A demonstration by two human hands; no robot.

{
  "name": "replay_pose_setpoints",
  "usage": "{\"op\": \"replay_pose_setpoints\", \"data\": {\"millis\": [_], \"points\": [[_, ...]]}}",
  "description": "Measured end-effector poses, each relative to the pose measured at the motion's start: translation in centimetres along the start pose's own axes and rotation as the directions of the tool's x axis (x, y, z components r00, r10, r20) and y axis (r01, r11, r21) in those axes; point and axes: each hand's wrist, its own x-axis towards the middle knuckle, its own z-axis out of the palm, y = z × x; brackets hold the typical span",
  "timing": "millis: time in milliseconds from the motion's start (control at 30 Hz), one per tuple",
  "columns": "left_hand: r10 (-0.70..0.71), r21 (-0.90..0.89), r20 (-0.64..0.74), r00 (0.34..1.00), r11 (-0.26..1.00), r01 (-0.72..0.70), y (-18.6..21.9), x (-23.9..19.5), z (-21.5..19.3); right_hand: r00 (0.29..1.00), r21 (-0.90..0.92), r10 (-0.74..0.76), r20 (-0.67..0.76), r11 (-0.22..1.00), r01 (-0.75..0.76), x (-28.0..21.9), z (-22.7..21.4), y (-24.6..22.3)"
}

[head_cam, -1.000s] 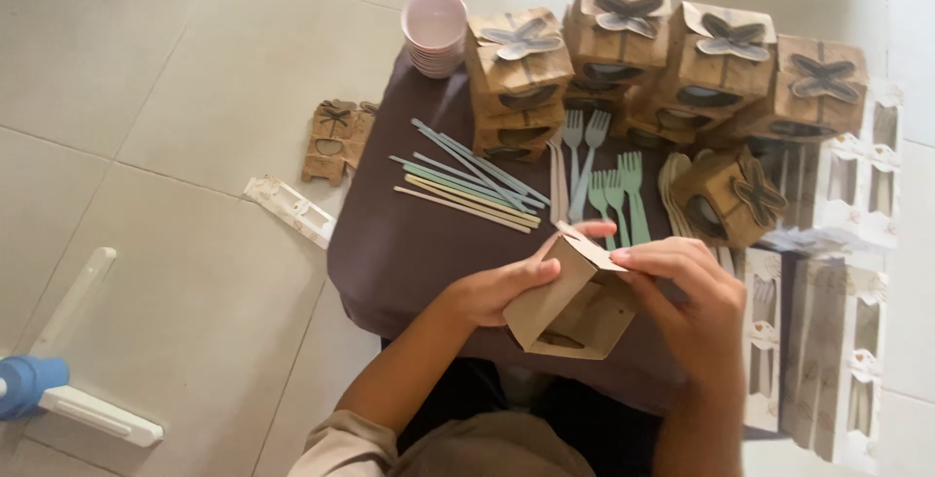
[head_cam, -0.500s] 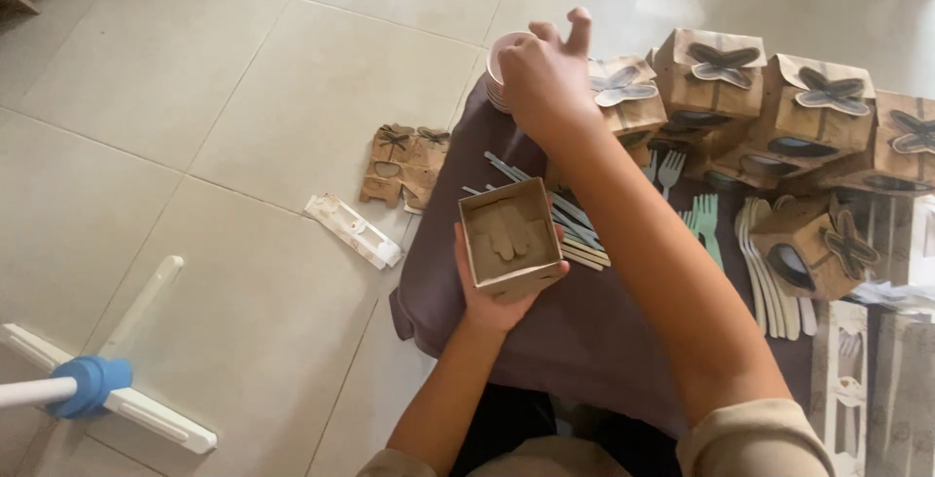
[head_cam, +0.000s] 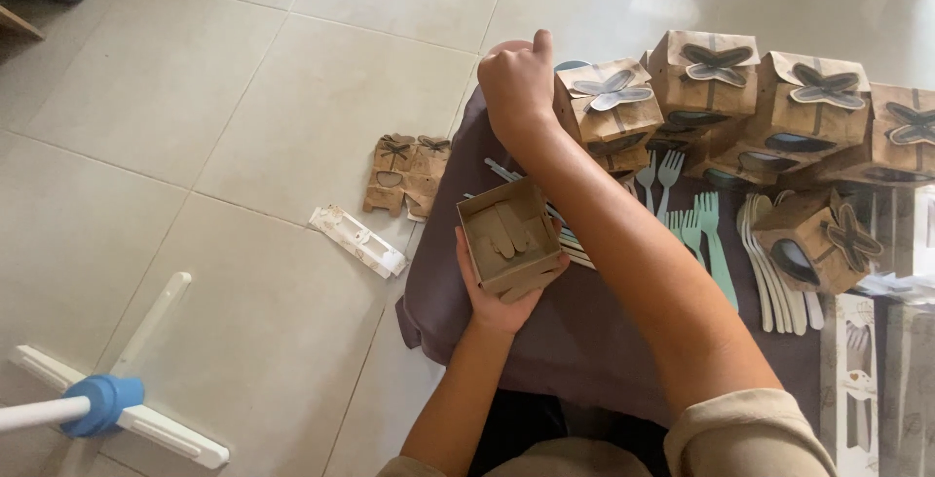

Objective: Assembling small cardboard favor boxes by folding them and placing small plastic cups inside.

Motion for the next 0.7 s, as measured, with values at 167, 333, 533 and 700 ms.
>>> {"op": "replay_pose_setpoints", "data": {"millis": [167, 333, 533, 700], "points": [[0.036, 0.055, 0.040, 0.999, 0.998, -0.038, 0.0, -0.2, 1.8, 0.999, -0.016, -0.018, 0.040, 1.000, 0.019, 0.0, -1.0, 0.6], [0.049, 0.022, 0.087, 0.995, 0.998, -0.051, 0.1, -0.1, 1.8, 0.998, 0.082, -0.049, 0.045, 0.996, 0.045, -3.4, -8.2, 4.2], [-0.048, 0.057, 0.197, 0.979, 0.998, 0.037, -0.2, -0.9, 2.8, 0.866, 0.597, 0.007, -0.500, 0.727, 0.339, -17.9, -17.9, 11.3], [-0.140, 0.267, -0.024, 0.990, 0.953, 0.142, -3.9, -1.4, 1.4, 0.789, 0.720, 0.190, -0.584, 0.570, 0.396, -30.9, -14.8, 13.2]]}}
